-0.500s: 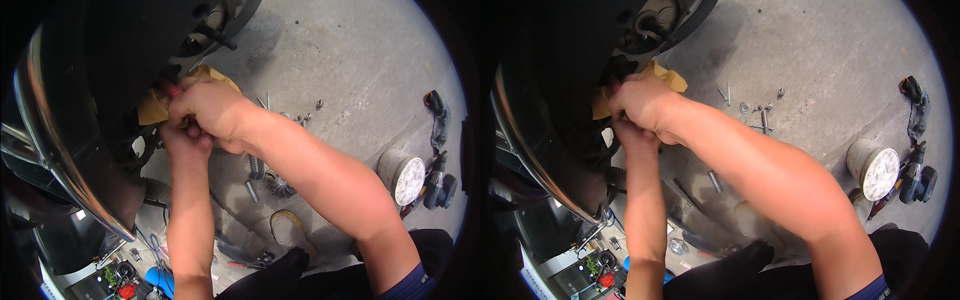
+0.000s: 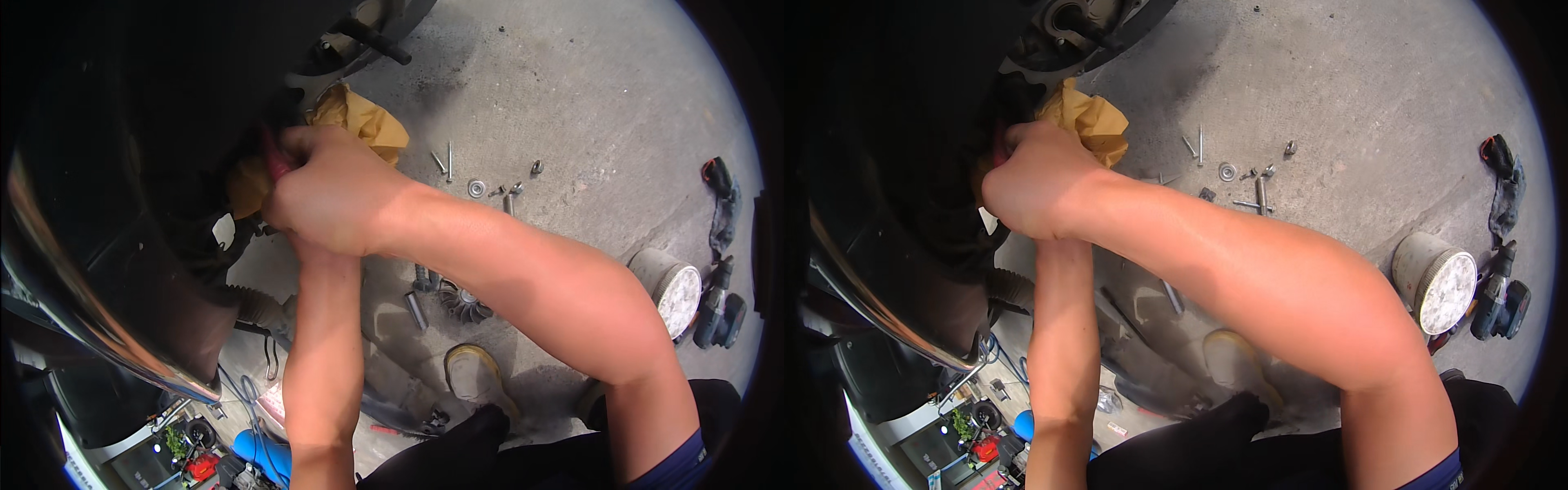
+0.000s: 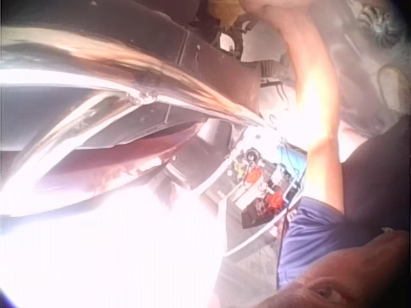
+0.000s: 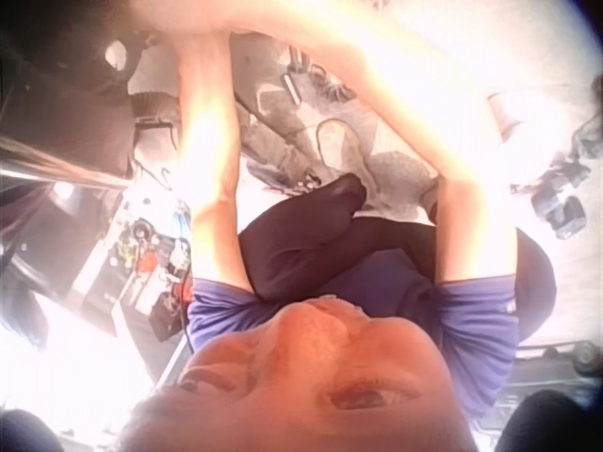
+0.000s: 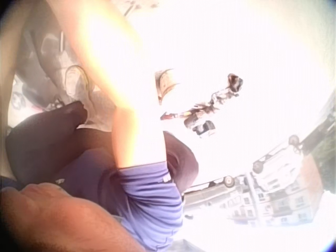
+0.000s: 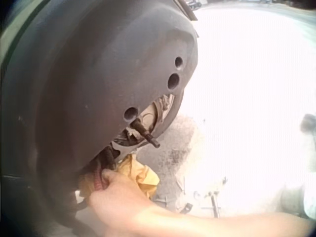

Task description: The person cleans a motorcycle's rear frame with a cloth, uses pliers and a wire brush, applies a white paste from a container, and installs a new clutch assembly. They handle bolts, washers, and a fan-like component while working on the rear wheel area.

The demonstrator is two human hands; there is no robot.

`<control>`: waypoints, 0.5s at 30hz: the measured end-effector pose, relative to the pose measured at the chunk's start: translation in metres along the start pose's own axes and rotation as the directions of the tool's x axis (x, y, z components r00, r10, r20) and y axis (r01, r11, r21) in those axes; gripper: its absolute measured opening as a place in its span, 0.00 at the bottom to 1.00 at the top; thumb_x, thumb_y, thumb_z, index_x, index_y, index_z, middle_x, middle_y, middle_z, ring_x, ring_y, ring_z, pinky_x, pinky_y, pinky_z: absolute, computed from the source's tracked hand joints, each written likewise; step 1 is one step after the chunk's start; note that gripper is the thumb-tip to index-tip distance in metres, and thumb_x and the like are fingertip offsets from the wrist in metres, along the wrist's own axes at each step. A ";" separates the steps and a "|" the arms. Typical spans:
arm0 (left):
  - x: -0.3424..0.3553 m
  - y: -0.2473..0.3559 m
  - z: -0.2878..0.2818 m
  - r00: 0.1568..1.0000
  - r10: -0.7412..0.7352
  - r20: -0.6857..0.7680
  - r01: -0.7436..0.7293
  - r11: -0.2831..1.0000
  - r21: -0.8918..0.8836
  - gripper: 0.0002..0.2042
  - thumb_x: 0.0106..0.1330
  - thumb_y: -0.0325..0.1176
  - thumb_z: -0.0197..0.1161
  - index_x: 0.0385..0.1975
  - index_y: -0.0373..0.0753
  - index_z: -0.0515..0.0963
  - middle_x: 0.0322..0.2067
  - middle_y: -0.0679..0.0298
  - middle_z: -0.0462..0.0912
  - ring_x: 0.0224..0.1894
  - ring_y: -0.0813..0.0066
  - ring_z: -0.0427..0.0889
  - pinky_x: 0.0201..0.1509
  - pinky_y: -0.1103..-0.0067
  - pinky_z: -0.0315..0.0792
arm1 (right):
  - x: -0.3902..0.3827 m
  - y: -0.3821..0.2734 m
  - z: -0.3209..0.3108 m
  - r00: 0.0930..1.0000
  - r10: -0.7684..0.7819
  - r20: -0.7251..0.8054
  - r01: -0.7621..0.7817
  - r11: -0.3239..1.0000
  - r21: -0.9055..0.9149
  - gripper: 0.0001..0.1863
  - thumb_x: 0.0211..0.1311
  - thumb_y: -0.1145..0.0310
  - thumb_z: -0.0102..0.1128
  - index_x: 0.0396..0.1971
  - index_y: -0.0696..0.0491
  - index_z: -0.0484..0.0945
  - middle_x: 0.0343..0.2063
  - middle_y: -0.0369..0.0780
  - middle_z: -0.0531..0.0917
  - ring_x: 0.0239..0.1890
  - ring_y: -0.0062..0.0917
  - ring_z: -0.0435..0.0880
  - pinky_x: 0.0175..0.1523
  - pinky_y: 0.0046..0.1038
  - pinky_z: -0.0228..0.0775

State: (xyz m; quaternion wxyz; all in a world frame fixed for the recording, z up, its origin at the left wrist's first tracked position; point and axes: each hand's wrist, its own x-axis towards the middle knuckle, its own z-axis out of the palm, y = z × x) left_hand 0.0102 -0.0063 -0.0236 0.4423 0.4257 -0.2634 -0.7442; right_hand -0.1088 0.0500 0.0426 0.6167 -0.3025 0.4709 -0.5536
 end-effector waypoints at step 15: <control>0.023 0.015 0.011 0.997 0.019 -0.075 -0.013 0.997 0.080 0.18 0.77 0.43 0.49 0.56 0.37 0.74 0.43 0.63 0.79 0.37 0.75 0.81 0.39 0.77 0.76 | 0.002 -0.004 -0.017 0.994 0.044 0.103 -0.062 0.982 0.177 0.22 0.44 0.73 0.68 0.44 0.63 0.80 0.36 0.47 0.85 0.44 0.33 0.84 0.50 0.31 0.76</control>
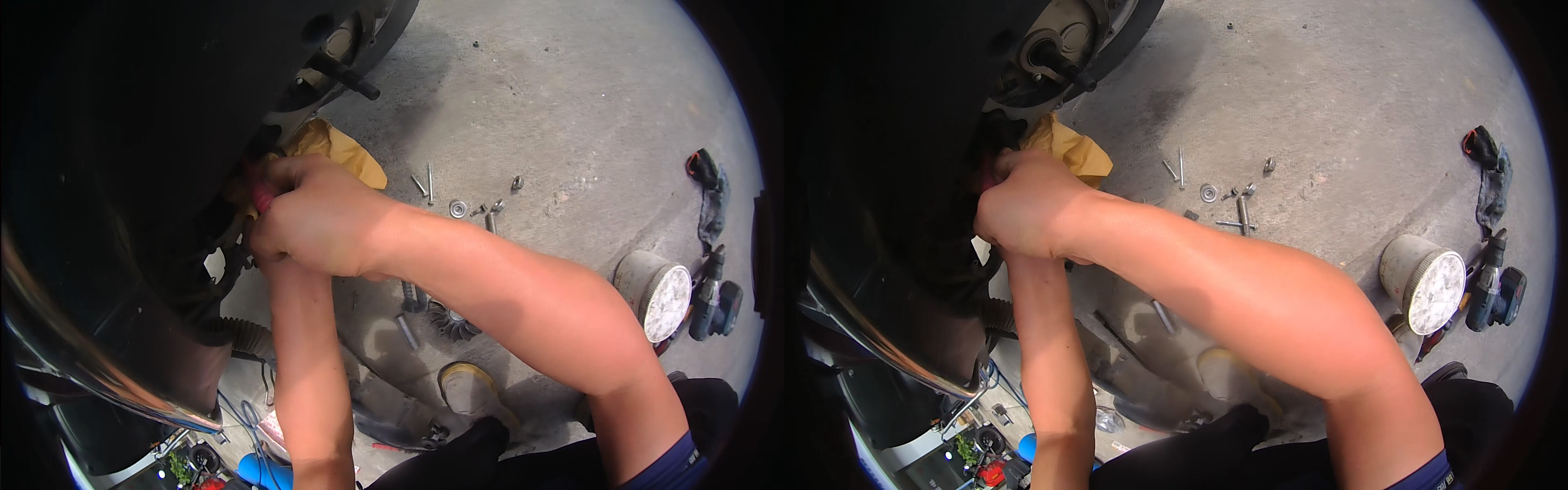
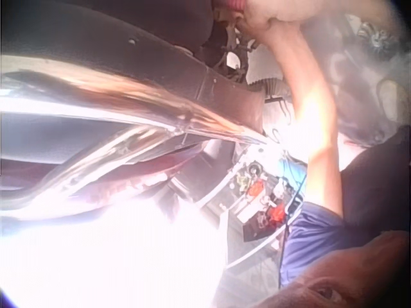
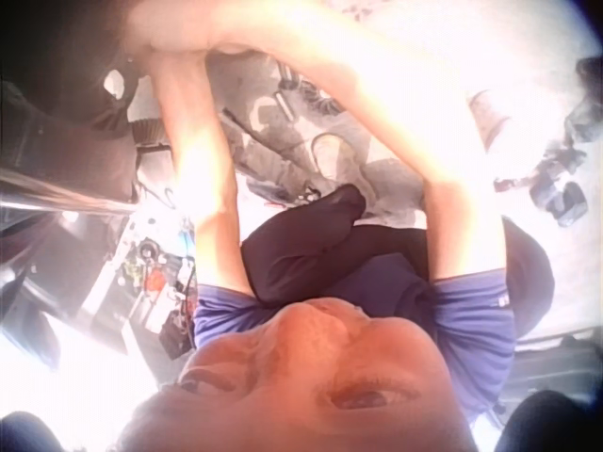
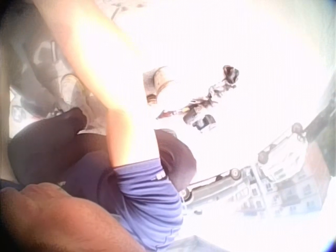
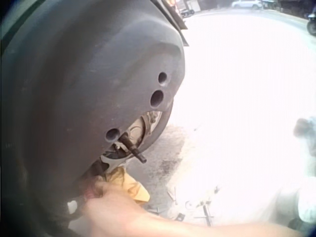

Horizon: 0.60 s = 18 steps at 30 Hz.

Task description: The person cleans a motorcycle's rear frame with a cloth, uses pliers and a wire brush, applies a white paste from a container, and installs a new clutch assembly. They handle bolts, washers, and a fan-like component while working on the rear wheel area.

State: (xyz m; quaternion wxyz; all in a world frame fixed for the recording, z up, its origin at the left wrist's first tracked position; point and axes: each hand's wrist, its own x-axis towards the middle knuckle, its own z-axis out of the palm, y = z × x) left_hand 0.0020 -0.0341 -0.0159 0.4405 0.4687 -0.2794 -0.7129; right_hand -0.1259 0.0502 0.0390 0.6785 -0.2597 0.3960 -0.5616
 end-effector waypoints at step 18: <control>0.003 0.005 -0.001 0.995 0.018 -0.094 -0.010 0.996 0.087 0.20 0.77 0.42 0.51 0.61 0.36 0.73 0.50 0.60 0.80 0.45 0.70 0.83 0.47 0.75 0.79 | 0.003 0.010 0.011 0.998 -0.027 -0.049 0.021 0.994 -0.111 0.22 0.47 0.74 0.67 0.46 0.59 0.82 0.37 0.45 0.86 0.45 0.32 0.86 0.51 0.32 0.77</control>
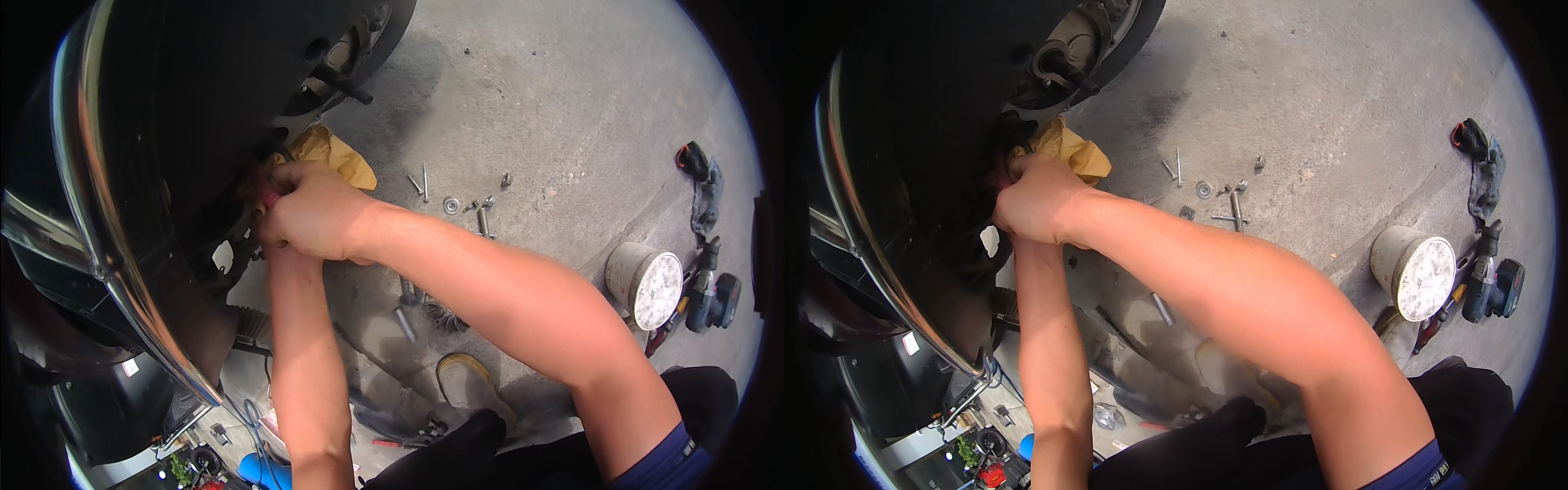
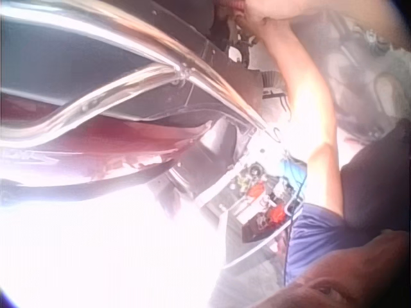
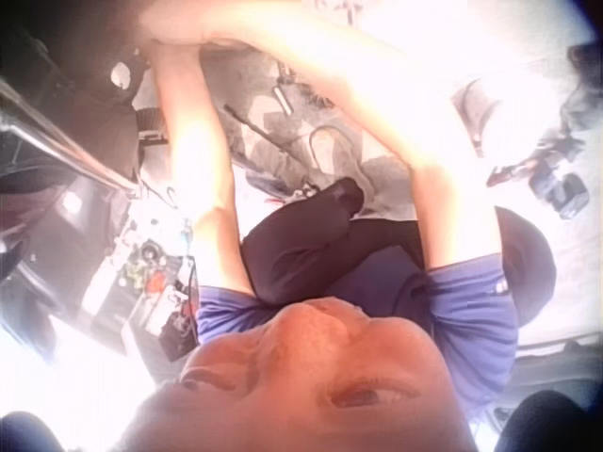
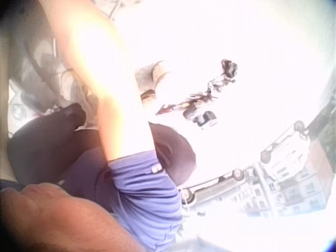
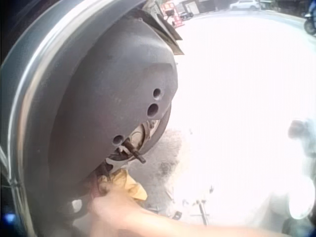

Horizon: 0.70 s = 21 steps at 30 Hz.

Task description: The person cleans a motorcycle's rear frame with a cloth, uses pliers and a wire brush, applies a white paste from a container, and installs a new clutch assembly. They handle bolts, washers, and a fan-like component while working on the rear wheel area.

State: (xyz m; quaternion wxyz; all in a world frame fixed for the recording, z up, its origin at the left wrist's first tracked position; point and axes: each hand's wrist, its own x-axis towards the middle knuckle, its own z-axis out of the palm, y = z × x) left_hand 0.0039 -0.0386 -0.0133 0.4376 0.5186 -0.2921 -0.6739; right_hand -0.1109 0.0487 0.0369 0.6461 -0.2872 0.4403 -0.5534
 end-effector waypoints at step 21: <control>-0.130 0.015 -0.010 0.994 0.053 0.096 -0.068 0.986 0.155 0.23 0.84 0.50 0.43 0.65 0.40 0.70 0.61 0.62 0.78 0.62 0.66 0.79 0.67 0.67 0.75 | -0.013 -0.020 -0.010 0.986 0.099 0.134 -0.104 0.994 0.033 0.15 0.55 0.73 0.64 0.43 0.60 0.79 0.25 0.39 0.80 0.20 0.21 0.77 0.22 0.26 0.70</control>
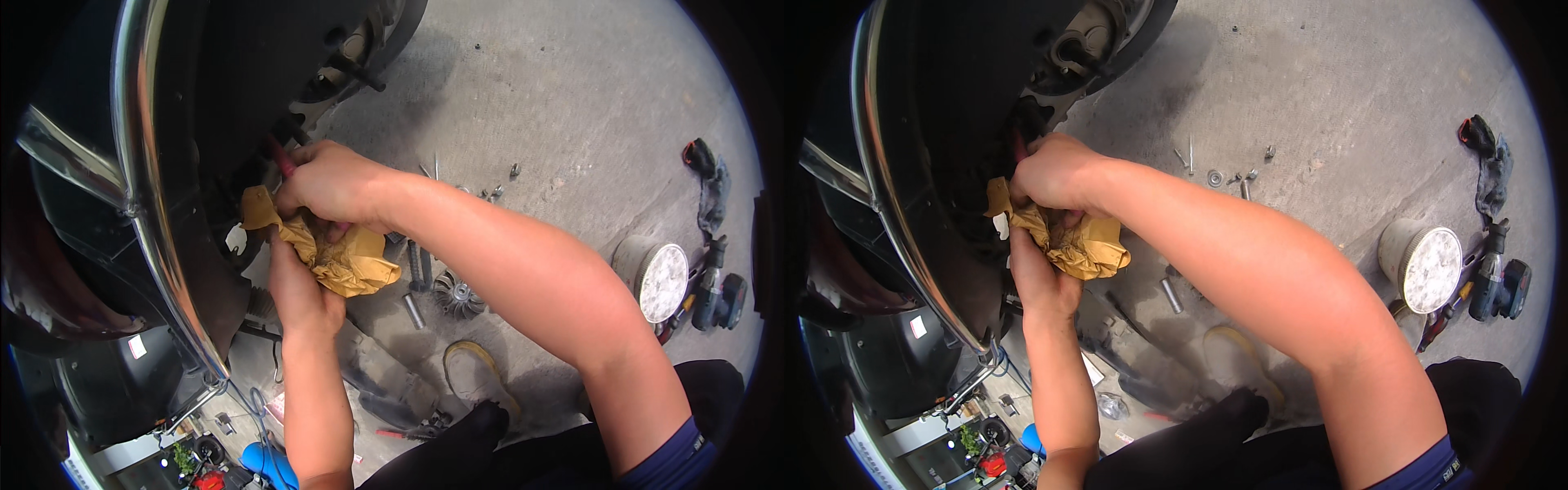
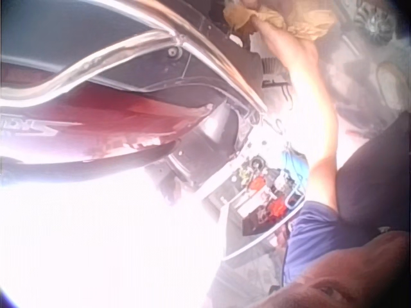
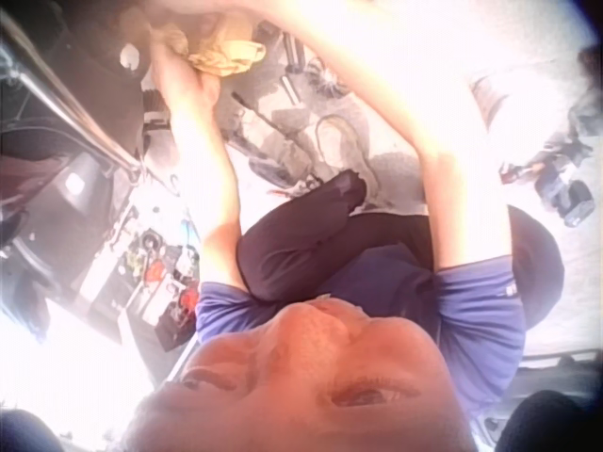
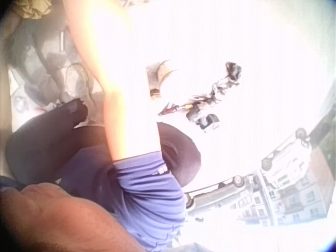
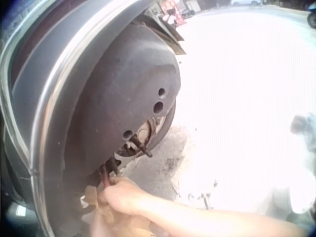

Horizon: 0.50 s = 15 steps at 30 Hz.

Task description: The person cleans a motorcycle's rear frame with a cloth, uses pliers and a wire brush, applies a white paste from a container, and installs a new clutch assembly. They handle bolts, washers, and a fan-like component while working on the rear wheel area.

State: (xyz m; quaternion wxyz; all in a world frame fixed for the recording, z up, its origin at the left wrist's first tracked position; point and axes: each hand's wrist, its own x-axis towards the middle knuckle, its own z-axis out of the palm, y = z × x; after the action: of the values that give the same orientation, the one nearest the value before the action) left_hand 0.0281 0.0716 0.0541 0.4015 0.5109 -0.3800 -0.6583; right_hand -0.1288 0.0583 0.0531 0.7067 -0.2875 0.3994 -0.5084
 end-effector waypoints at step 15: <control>-0.001 0.032 0.004 0.960 -0.017 0.280 -0.014 0.994 0.110 0.33 0.75 0.43 0.66 0.70 0.29 0.62 0.65 0.54 0.74 0.67 0.63 0.74 0.72 0.68 0.68 | -0.001 -0.002 0.007 0.981 -0.064 -0.180 0.005 0.951 -0.308 0.40 0.56 0.34 0.68 0.44 0.62 0.88 0.44 0.52 0.89 0.49 0.42 0.89 0.57 0.38 0.79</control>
State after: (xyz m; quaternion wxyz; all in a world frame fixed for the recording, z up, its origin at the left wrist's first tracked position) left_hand 0.0286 0.0606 0.0841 0.3140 0.4342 -0.4687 -0.7023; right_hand -0.1238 0.0586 0.0588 0.6035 -0.3512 0.5333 -0.4775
